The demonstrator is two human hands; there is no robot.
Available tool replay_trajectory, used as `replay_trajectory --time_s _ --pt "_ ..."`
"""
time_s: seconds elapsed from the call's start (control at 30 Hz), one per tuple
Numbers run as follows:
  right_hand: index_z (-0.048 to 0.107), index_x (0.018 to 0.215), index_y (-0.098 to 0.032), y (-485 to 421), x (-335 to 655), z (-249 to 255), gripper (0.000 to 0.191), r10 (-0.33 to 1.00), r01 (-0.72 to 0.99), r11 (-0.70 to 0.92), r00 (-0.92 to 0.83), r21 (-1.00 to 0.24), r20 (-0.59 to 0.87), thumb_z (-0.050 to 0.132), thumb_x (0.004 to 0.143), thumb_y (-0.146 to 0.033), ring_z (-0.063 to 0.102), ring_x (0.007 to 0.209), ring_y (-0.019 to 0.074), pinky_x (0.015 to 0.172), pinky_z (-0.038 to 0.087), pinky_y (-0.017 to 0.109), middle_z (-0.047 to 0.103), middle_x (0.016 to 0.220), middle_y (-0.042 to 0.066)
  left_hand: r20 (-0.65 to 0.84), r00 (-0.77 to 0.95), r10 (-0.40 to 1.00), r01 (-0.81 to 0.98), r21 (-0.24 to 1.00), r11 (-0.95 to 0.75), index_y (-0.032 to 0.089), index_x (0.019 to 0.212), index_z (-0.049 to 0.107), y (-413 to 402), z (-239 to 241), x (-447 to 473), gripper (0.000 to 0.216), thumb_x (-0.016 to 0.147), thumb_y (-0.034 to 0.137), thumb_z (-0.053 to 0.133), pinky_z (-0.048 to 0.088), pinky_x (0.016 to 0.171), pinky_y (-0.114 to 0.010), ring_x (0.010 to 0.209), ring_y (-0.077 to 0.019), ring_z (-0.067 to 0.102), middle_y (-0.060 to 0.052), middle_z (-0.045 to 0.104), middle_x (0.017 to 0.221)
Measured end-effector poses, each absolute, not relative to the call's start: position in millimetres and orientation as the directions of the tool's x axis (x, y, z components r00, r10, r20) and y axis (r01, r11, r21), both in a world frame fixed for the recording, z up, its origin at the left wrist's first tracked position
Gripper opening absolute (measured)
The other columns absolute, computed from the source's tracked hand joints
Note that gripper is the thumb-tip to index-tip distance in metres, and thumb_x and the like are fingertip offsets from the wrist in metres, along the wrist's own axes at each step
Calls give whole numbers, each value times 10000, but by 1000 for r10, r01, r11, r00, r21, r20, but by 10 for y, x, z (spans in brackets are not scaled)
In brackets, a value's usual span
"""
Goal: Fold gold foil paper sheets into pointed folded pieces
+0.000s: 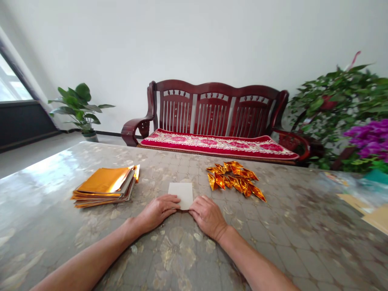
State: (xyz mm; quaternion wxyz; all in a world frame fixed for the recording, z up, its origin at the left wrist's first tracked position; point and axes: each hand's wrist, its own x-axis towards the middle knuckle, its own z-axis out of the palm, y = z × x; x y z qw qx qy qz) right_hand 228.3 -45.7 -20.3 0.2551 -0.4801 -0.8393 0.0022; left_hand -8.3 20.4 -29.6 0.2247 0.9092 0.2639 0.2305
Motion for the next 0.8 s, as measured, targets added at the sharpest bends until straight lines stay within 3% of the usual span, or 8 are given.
replay_trajectory --time_s 0.17,0.3,0.47,0.6,0.8 --pt "722 841 -241 -461 2311 -81 182 850 815 510 -427 -275 309 579 916 -157 592 828 178 734 441 274 656 810 21 318 729 607 426 483 -765 275 1020 764 122 -222 -101 244 981 306 525 476 954 -292 1049 -180 629 -39 707 1118" --pt "695 716 -235 -505 2285 -64 202 899 866 403 -314 -295 306 604 873 -146 597 780 172 691 427 270 638 754 12 274 694 666 474 521 -709 275 951 774 81 -177 -81 208 947 305 568 481 846 -265 944 -183 633 -31 705 949" --pt "724 816 -251 -543 2264 -175 145 919 797 344 -176 -496 354 603 891 -224 623 837 180 742 459 273 672 829 14 222 708 671 455 583 -673 286 1006 764 117 -196 -73 210 935 273 566 470 882 -270 973 -194 644 -11 735 989" --pt "691 764 -233 -531 2283 -217 179 936 736 304 -112 -605 334 577 902 -242 630 804 180 742 462 275 667 786 11 210 669 713 498 585 -639 257 893 764 124 -194 -85 176 916 268 590 455 791 -238 898 -175 655 1 731 910" --pt "643 700 -221 -523 2277 -224 191 940 762 281 -96 -584 327 565 875 -214 609 758 178 716 445 278 644 741 9 211 622 754 507 626 -593 235 850 747 83 -178 -114 258 958 321 530 425 730 -217 820 -146 655 10 715 847"
